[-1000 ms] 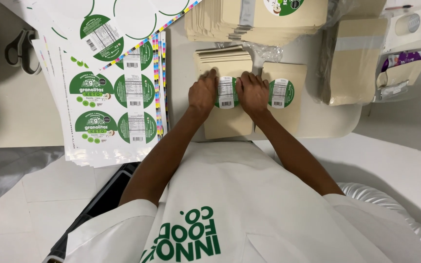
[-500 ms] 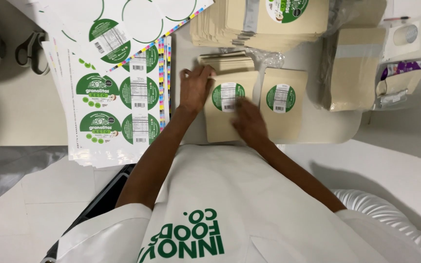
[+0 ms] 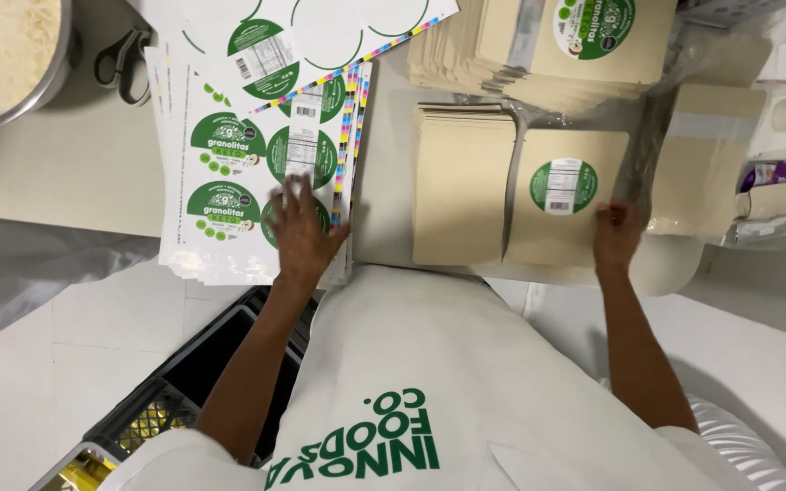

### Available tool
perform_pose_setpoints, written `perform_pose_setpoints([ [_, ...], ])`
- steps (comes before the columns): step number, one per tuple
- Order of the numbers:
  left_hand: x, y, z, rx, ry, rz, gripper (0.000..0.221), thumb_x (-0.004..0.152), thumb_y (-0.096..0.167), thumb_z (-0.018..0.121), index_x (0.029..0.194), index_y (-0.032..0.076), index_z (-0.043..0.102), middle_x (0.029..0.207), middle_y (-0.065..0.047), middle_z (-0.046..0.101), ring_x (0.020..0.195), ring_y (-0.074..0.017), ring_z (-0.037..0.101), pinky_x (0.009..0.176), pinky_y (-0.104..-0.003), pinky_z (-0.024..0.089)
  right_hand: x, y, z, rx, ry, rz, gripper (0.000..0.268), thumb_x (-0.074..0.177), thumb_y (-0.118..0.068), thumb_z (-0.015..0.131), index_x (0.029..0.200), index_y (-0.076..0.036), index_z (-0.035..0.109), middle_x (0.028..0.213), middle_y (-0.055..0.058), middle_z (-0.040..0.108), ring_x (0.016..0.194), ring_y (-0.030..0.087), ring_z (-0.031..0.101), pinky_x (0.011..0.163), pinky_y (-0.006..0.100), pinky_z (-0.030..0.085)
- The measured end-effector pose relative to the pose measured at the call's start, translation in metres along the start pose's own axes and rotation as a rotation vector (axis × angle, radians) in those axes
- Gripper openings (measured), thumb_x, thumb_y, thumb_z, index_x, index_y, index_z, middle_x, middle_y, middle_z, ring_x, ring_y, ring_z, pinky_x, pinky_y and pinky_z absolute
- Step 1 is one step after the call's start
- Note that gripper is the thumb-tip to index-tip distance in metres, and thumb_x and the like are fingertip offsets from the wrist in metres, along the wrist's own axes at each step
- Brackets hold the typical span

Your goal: Peeling circular labels from a sheet and applying them to flat packaging pouches.

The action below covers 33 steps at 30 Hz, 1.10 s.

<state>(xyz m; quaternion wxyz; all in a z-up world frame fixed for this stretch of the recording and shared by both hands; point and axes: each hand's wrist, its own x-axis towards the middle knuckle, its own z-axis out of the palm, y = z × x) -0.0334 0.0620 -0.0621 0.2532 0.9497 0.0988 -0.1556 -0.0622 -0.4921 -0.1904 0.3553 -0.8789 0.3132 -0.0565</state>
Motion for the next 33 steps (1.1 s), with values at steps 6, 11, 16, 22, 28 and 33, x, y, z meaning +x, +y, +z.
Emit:
perform_pose_setpoints([
  [6,-0.02,-0.034,0.004,-0.076,-0.188,-0.092,0.105,0.08,0.027,0.088,0.164,0.012,0.026,0.167,-0.029,0.014,0.148,-0.061,0.01,0.111,-0.073,0.037,-0.006,-0.059,0.011,-0.03,-0.061,-0.223,0.02,0.103,-0.007,0.072,0.121,-0.005,0.063,0.109,0.011,0.053,0.097,0.027,0.063,0.078,0.038,0.055],
  [11,-0.037,-0.037,-0.002,0.079,-0.258,-0.007,0.111,0.074,0.035,0.091,0.163,0.017,0.026,0.168,-0.025,0.014,0.149,-0.0581,0.014,0.108,-0.068,0.044,-0.063,-0.169,0.059,0.109,-0.309,-0.262,0.013,0.103,-0.014,0.069,0.116,-0.01,0.069,0.114,0.013,0.059,0.104,0.031,0.065,0.084,0.042,0.056],
  [16,-0.047,-0.055,-0.005,0.306,-0.363,0.115,0.108,0.083,0.023,0.083,0.166,0.022,0.014,0.17,-0.022,0.011,0.151,-0.0551,0.013,0.101,-0.063,0.053,-0.109,-0.244,0.078,0.129,-0.504,-0.362,0.012,0.1,-0.011,0.067,0.111,-0.013,0.071,0.113,0.008,0.059,0.102,0.024,0.065,0.083,0.032,0.053],
  [22,-0.045,-0.095,0.005,0.171,-0.254,0.263,0.062,0.082,0.036,0.084,0.14,0.037,0.061,0.159,0.0,0.048,0.148,-0.0355,0.04,0.108,-0.051,0.052,-0.124,-0.252,0.093,0.106,-0.686,-0.307,0.011,0.1,-0.019,0.066,0.11,-0.018,0.073,0.112,0.004,0.063,0.106,0.022,0.067,0.086,0.035,0.053],
  [28,-0.051,-0.069,0.002,0.046,-0.219,0.114,0.074,0.08,0.053,0.081,0.145,0.029,0.055,0.162,-0.001,0.043,0.148,-0.0265,0.041,0.103,-0.056,0.056,-0.14,-0.253,0.1,0.119,-0.825,-0.279,0.013,0.101,-0.014,0.063,0.111,-0.013,0.073,0.106,0.008,0.067,0.103,0.022,0.067,0.084,0.035,0.054],
  [33,-0.048,-0.072,0.016,0.134,-0.229,0.091,0.08,0.084,0.044,0.078,0.152,0.023,0.041,0.165,-0.007,0.034,0.151,-0.0281,0.032,0.097,-0.059,0.059,-0.147,-0.247,0.107,0.137,-0.869,-0.257,0.014,0.101,-0.014,0.063,0.11,-0.011,0.073,0.1,0.01,0.069,0.097,0.019,0.069,0.081,0.033,0.056],
])
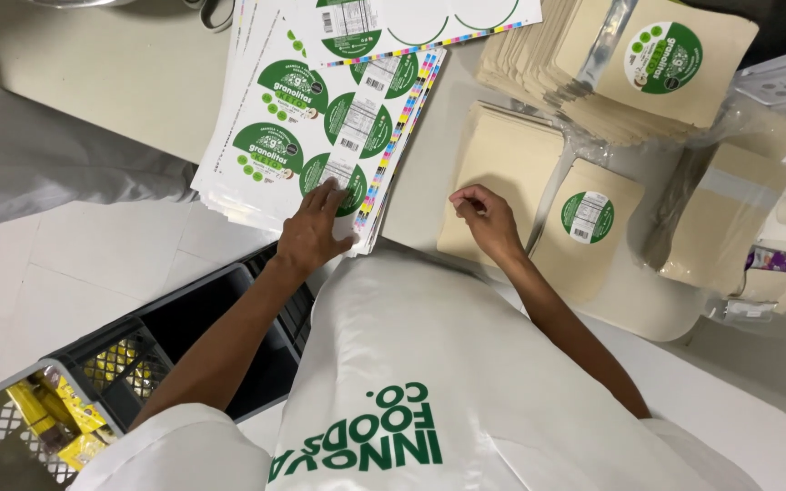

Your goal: Peeling circular labels from a sheet and applying them to flat packaging pouches.

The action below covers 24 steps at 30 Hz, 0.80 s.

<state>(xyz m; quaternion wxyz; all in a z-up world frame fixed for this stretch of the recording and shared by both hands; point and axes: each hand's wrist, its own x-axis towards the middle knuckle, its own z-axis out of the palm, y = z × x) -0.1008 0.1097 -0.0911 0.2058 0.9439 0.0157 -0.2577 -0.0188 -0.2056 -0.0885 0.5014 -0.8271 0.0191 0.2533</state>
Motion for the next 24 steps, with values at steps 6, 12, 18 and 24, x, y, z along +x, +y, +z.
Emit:
perform_pose_setpoints([
  [6,-0.002,0.018,0.001,0.136,-0.039,0.012,0.078,0.084,0.031,0.07,0.152,0.012,0.035,0.165,-0.018,0.027,0.153,-0.0371,0.026,0.103,-0.058,0.055,-0.011,-0.019,0.004,0.055,-0.033,0.005,0.015,0.099,-0.011,0.062,0.109,-0.007,0.072,0.097,0.012,0.07,0.089,0.017,0.07,0.08,0.03,0.057],
  [12,0.002,-0.022,0.044,0.106,0.401,0.254,0.029,0.095,0.02,0.059,0.122,0.02,0.07,0.119,-0.007,0.075,0.113,-0.0217,0.072,0.075,-0.041,0.066,-0.018,-0.019,0.002,0.084,-0.034,0.011,0.013,0.098,-0.011,0.063,0.107,-0.006,0.072,0.094,0.013,0.07,0.085,0.017,0.071,0.079,0.029,0.057],
  [18,0.005,0.02,0.044,-0.003,0.713,0.412,0.018,0.088,0.024,0.078,0.105,0.02,0.073,0.073,0.003,0.074,0.071,-0.0144,0.074,0.058,-0.029,0.06,-0.021,-0.053,0.03,0.396,-0.465,0.282,0.077,0.101,-0.067,0.043,0.133,0.001,0.06,0.112,0.018,0.073,0.103,0.024,0.072,0.095,0.038,0.055],
  [24,-0.012,0.084,-0.001,-0.387,0.602,0.407,0.037,0.089,0.031,0.082,0.122,0.015,0.076,0.116,-0.011,0.077,0.112,-0.0279,0.072,0.096,-0.044,0.059,-0.009,-0.032,0.049,0.62,-0.304,0.182,0.038,0.107,-0.03,0.058,0.129,0.001,0.061,0.097,0.007,0.068,0.086,0.017,0.076,0.085,0.041,0.064],
])
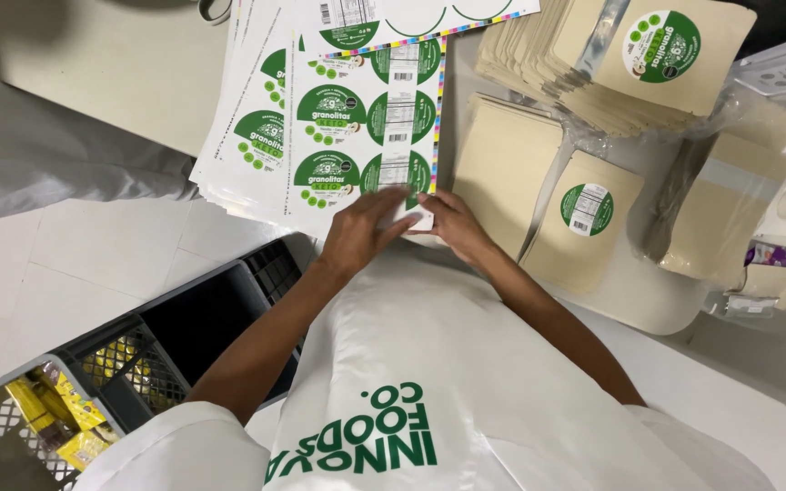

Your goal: Peeling circular labels from a sheet and applying them to flat packaging pouches.

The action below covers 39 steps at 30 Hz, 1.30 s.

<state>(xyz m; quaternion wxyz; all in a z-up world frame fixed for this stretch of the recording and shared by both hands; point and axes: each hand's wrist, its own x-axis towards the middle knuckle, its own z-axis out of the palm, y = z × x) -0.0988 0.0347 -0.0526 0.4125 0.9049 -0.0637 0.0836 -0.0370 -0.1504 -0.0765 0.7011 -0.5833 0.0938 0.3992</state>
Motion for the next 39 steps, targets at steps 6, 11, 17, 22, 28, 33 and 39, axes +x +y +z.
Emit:
perform_pose_setpoints([
  [6,-0.01,-0.014,0.032,0.073,0.133,0.109,0.019,0.097,0.023,0.074,0.114,0.017,0.079,0.106,-0.008,0.08,0.102,-0.0229,0.076,0.098,-0.041,0.057,-0.013,-0.011,-0.009,-0.061,-0.071,-0.131,0.03,0.094,-0.01,0.075,0.118,0.006,0.067,0.099,0.013,0.071,0.091,0.023,0.074,0.091,0.046,0.063],
  [11,0.0,0.005,0.022,0.002,0.205,-0.004,0.014,0.099,0.026,0.072,0.108,0.02,0.08,0.1,-0.003,0.08,0.099,-0.0193,0.076,0.1,-0.04,0.056,-0.009,-0.005,-0.019,-0.122,-0.069,-0.182,0.031,0.095,-0.012,0.076,0.118,0.007,0.069,0.101,0.016,0.075,0.092,0.022,0.074,0.091,0.047,0.063],
  [17,0.023,-0.006,0.017,-0.604,0.294,-0.601,0.017,0.1,0.026,0.073,0.102,0.012,0.08,0.077,-0.002,0.067,0.083,-0.018,0.068,0.085,-0.037,0.058,-0.03,-0.012,-0.04,-0.114,-0.009,-0.114,0.03,0.095,-0.013,0.076,0.117,0.005,0.071,0.1,0.013,0.075,0.093,0.022,0.074,0.091,0.047,0.062],
  [22,0.056,0.054,-0.034,-0.791,0.439,-0.659,0.016,0.103,0.022,0.069,0.107,0.01,0.079,0.066,0.011,0.061,0.077,-0.0004,0.057,0.08,-0.023,0.056,-0.051,-0.001,-0.084,-0.11,0.12,-0.072,0.032,0.096,-0.009,0.071,0.121,0.01,0.068,0.104,0.014,0.071,0.097,0.024,0.071,0.093,0.05,0.06],
  [28,0.037,0.171,-0.056,-1.026,-0.296,-0.138,0.022,0.09,0.002,0.077,0.104,0.018,0.078,0.099,-0.008,0.08,0.102,-0.022,0.076,0.093,-0.042,0.06,-0.034,-0.008,-0.113,-0.141,0.223,0.109,0.049,0.098,-0.018,0.067,0.137,0.009,0.059,0.117,0.023,0.069,0.106,0.035,0.071,0.089,0.054,0.057],
  [33,0.045,0.152,-0.062,-1.305,-1.322,-0.041,0.075,0.083,0.051,0.079,0.138,0.002,0.06,0.135,-0.026,0.065,0.128,-0.0407,0.06,0.109,-0.061,0.05,0.035,0.005,-0.128,-0.139,0.232,-0.095,0.045,0.095,-0.019,0.08,0.132,0.001,0.065,0.112,0.018,0.073,0.104,0.029,0.072,0.087,0.042,0.06],
  [39,0.07,0.028,0.033,-0.432,-0.137,-0.292,0.042,0.095,0.029,0.079,0.132,0.014,0.07,0.132,-0.011,0.07,0.125,-0.0319,0.064,0.107,-0.045,0.053,0.001,-0.01,-0.066,-0.07,0.154,-0.223,0.034,0.091,-0.003,0.076,0.124,-0.002,0.069,0.103,0.011,0.076,0.093,0.02,0.074,0.088,0.035,0.061],
])
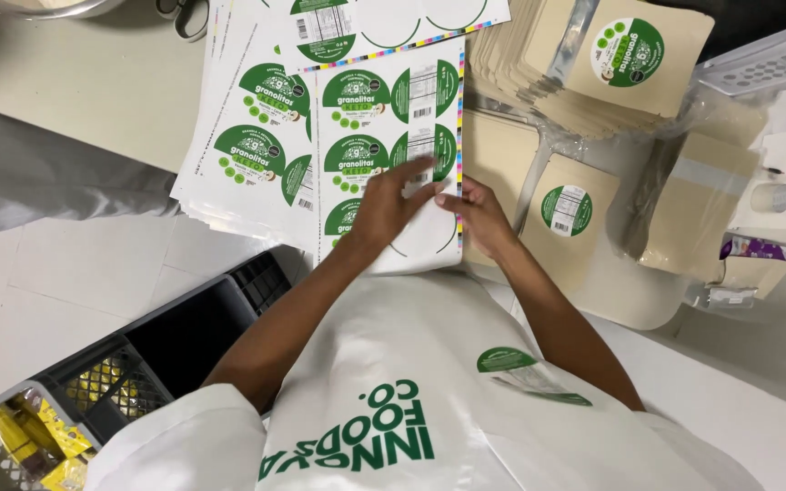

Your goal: Peeling circular labels from a sheet and applying them to flat packaging pouches.

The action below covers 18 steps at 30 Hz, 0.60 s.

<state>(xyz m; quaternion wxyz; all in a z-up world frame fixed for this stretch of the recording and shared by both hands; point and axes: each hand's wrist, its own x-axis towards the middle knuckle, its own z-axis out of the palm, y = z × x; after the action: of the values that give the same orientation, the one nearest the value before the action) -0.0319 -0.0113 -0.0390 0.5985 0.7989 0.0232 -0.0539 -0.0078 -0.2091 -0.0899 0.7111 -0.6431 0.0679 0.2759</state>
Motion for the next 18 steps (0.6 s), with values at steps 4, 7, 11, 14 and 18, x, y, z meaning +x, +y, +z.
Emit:
perform_pose_setpoints([
  [4,-0.008,-0.012,-0.003,0.083,-0.007,0.067,0.035,0.095,0.033,0.077,0.127,0.021,0.073,0.126,-0.006,0.073,0.124,-0.027,0.066,0.111,-0.044,0.05,-0.026,-0.039,0.027,-0.024,-0.011,-0.09,0.037,0.087,-0.002,0.08,0.123,-0.002,0.07,0.098,0.009,0.075,0.092,0.016,0.073,0.088,0.035,0.062],
  [7,-0.016,-0.011,0.003,0.26,0.184,0.301,0.021,0.099,0.035,0.073,0.116,0.026,0.079,0.114,0.001,0.078,0.11,-0.017,0.073,0.108,-0.04,0.052,-0.032,-0.052,0.034,-0.043,-0.034,-0.124,0.032,0.087,-0.003,0.08,0.118,-0.003,0.072,0.093,0.007,0.076,0.087,0.015,0.073,0.084,0.034,0.063],
  [11,-0.017,0.021,-0.007,0.171,0.283,0.239,0.019,0.1,0.034,0.07,0.112,0.022,0.078,0.104,-0.002,0.079,0.103,-0.0213,0.074,0.101,-0.042,0.054,-0.037,-0.068,0.032,-0.111,-0.046,-0.119,0.025,0.091,-0.006,0.077,0.115,-0.002,0.072,0.096,0.014,0.077,0.089,0.022,0.075,0.084,0.036,0.062],
  [14,0.0,-0.005,-0.003,-0.169,0.335,-0.066,0.019,0.102,0.03,0.069,0.109,0.015,0.078,0.088,-0.004,0.075,0.088,-0.0205,0.07,0.09,-0.042,0.058,-0.042,-0.069,0.028,-0.117,-0.034,-0.092,0.024,0.092,-0.007,0.077,0.115,-0.001,0.072,0.098,0.016,0.076,0.093,0.024,0.074,0.085,0.038,0.061],
  [18,0.022,-0.01,-0.032,-0.605,0.515,-0.307,0.023,0.103,0.027,0.066,0.113,0.009,0.075,0.083,-0.005,0.076,0.079,-0.0142,0.072,0.087,-0.034,0.063,-0.036,-0.051,0.002,-0.037,0.032,-0.069,0.026,0.092,-0.009,0.077,0.116,0.0,0.071,0.099,0.015,0.076,0.093,0.024,0.074,0.085,0.038,0.06],
])
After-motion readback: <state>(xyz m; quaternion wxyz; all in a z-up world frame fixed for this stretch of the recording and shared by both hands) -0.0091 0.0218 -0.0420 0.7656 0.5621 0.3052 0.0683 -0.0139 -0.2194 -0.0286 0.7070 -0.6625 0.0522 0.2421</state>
